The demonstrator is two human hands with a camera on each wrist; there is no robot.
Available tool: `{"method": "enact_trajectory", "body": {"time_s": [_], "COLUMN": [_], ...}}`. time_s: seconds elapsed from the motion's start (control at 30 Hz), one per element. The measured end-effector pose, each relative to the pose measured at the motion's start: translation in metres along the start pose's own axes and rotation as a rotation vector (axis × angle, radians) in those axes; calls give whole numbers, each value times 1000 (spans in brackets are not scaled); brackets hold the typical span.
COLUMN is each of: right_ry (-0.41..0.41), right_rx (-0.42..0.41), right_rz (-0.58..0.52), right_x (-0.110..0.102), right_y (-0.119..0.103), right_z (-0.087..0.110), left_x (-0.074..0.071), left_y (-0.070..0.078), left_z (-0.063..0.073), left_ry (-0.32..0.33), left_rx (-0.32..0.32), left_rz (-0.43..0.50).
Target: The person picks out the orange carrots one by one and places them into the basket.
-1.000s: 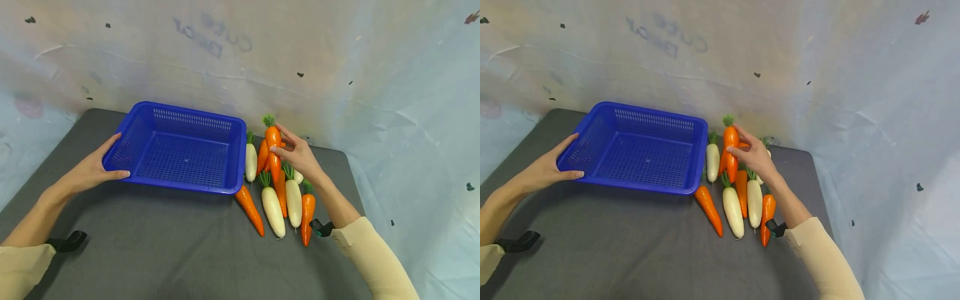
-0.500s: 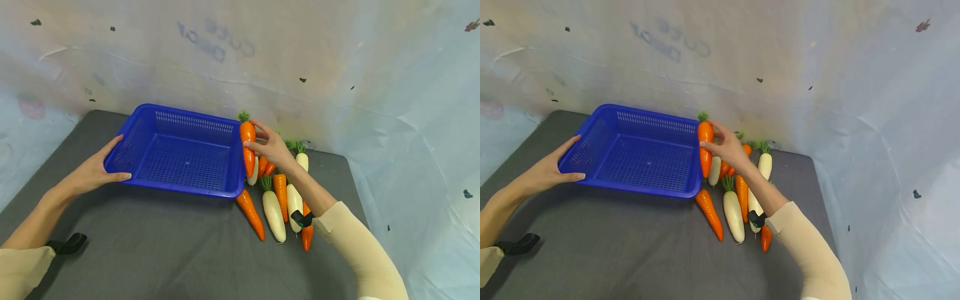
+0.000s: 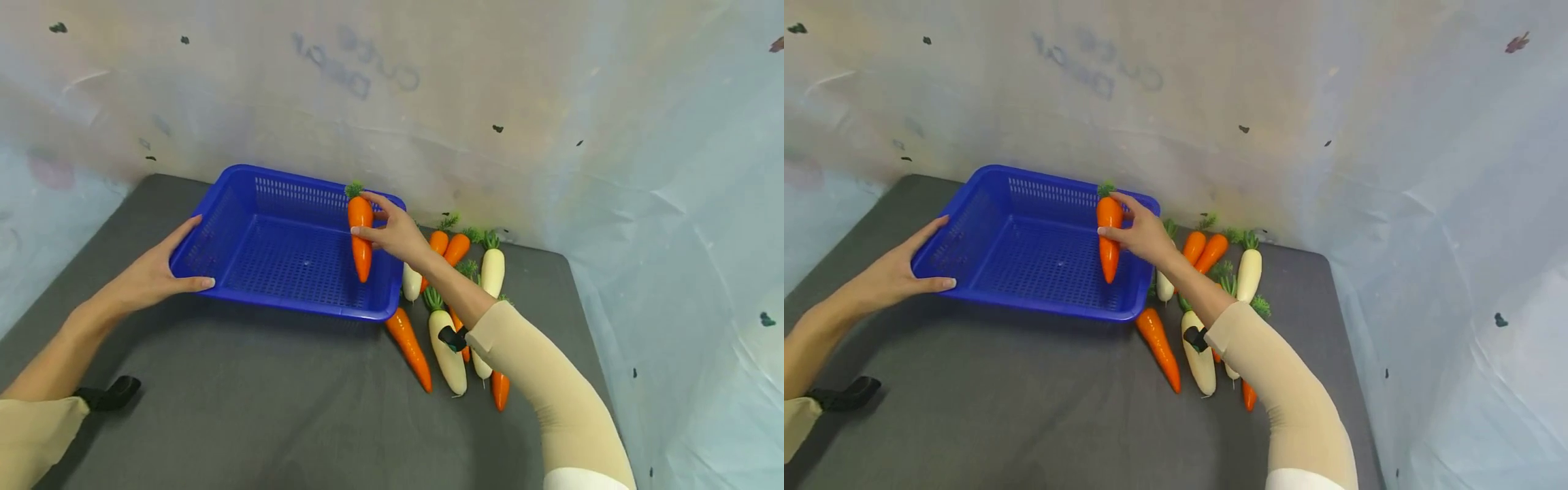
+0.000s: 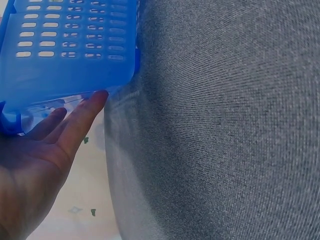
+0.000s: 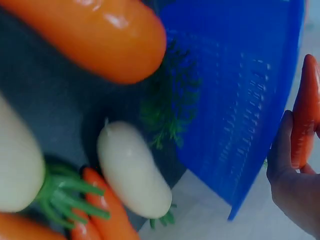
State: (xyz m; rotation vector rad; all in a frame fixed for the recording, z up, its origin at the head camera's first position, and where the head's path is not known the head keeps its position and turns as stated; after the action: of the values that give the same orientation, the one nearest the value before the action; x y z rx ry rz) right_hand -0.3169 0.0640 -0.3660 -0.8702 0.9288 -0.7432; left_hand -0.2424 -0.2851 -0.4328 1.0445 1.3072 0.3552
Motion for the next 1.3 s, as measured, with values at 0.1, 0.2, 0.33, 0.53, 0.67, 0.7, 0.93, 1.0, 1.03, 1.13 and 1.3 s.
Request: {"method": "enact_trajectory", "body": {"time_s": [0.1,0.2,0.33,0.53,0.67,0.7,0.93,1.0,1.03,1.13,1.3], "right_ry": [10,4,-20,-45,-65,-74,-100,-107,-115,-126,-119], "right_rx": [5,22,40,61,66,68,83,94,98,105,126], "right_rz": [21,34,43,18,-90,-119,-151,-172,-192,-242,-317], "right_x": [11,25,45,68,78,80,103,109,113,122,138], "right_y": [-3,-5,-6,-7,-9,-10,-25,-28,-29,-33,-35], "right_z": [-8,-15,-22,-28,-34,-36,-48,-51,-52,-55,-59], "left_x": [-1,-1,0,1,1,1,-1,-1,-1,1,2], "left_y": [3,3,1,0,1,1,3,2,2,0,-2], "left_z": [-2,-2,-1,0,-1,-1,0,0,0,0,-1], "left_ry": [-4,-4,4,5,6,6,14,15,14,7,-6], "left_rx": [3,4,1,-6,2,6,11,5,-2,-31,-62], "left_rz": [-8,-18,-2,4,7,9,12,11,7,-6,-19]}}
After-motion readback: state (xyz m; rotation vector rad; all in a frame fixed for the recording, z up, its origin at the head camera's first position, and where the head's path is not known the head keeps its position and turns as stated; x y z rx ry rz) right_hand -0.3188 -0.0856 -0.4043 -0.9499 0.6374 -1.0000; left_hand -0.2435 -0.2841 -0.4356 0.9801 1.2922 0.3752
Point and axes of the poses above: each hand's wrist, its own z-axis away from the middle knuckle, its own x-axis out of the palm, y = z × x, the point moved 9 cm from there along -z, towards the middle knuckle, and after that the axes turned 15 degrees about x, right-handed, at the moved point
